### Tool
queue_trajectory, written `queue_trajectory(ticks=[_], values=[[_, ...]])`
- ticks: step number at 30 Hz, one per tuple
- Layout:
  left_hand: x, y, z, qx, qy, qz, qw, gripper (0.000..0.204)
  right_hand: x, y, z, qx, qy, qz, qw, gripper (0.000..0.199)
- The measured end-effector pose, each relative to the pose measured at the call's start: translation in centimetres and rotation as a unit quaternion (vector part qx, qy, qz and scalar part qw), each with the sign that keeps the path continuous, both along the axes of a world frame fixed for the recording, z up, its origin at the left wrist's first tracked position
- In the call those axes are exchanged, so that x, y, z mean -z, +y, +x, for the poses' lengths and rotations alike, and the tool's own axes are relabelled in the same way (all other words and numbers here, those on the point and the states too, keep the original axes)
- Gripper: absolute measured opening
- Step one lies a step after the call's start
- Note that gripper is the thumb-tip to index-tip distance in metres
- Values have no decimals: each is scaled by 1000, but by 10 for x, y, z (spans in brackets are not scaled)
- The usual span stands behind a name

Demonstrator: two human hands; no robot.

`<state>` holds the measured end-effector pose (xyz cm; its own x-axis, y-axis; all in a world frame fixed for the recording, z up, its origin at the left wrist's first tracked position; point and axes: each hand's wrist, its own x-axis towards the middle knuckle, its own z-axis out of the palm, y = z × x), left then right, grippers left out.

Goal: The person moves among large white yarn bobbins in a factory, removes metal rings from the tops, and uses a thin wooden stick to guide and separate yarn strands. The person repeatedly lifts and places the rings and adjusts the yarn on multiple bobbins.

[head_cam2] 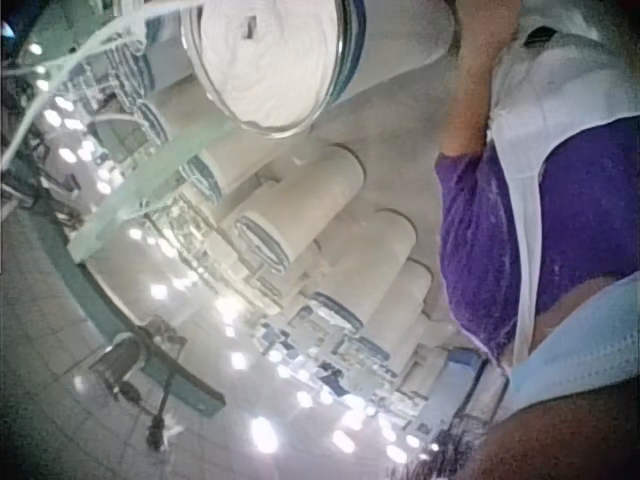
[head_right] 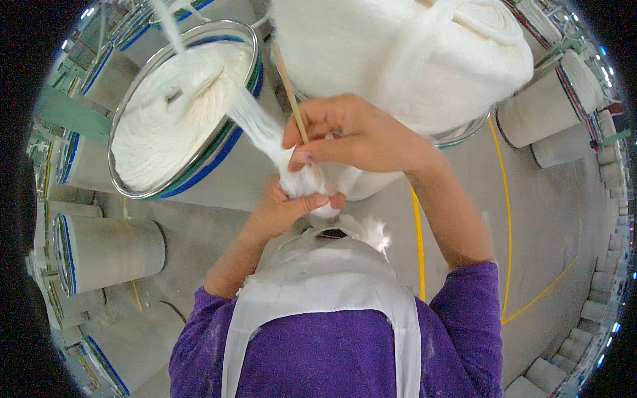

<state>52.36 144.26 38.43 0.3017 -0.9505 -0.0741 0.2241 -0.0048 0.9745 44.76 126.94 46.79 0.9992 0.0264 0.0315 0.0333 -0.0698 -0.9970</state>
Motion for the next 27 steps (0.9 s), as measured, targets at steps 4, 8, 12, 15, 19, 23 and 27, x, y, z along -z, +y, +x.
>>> queue_trajectory(ticks=[4,8,12,15,19,23,27], values=[[-1,-5,1,32,58,-27,997,20,-5,3,10,11,-2,-140,990,20],[2,-8,3,40,85,-42,995,18,-8,5,14,6,14,-11,1000,16],[5,-13,7,41,87,-48,994,18,-5,3,20,1,-49,-177,983,24],[8,-15,11,53,79,-63,993,19,-1,2,23,-8,-54,-111,992,24],[12,-19,10,50,114,-72,990,21,0,1,25,54,11,-259,964,25],[16,-22,5,6,156,-65,986,25,3,1,29,17,-2,-82,996,23],[19,-19,4,-32,157,-16,987,25,13,2,36,67,-30,-108,991,21]])
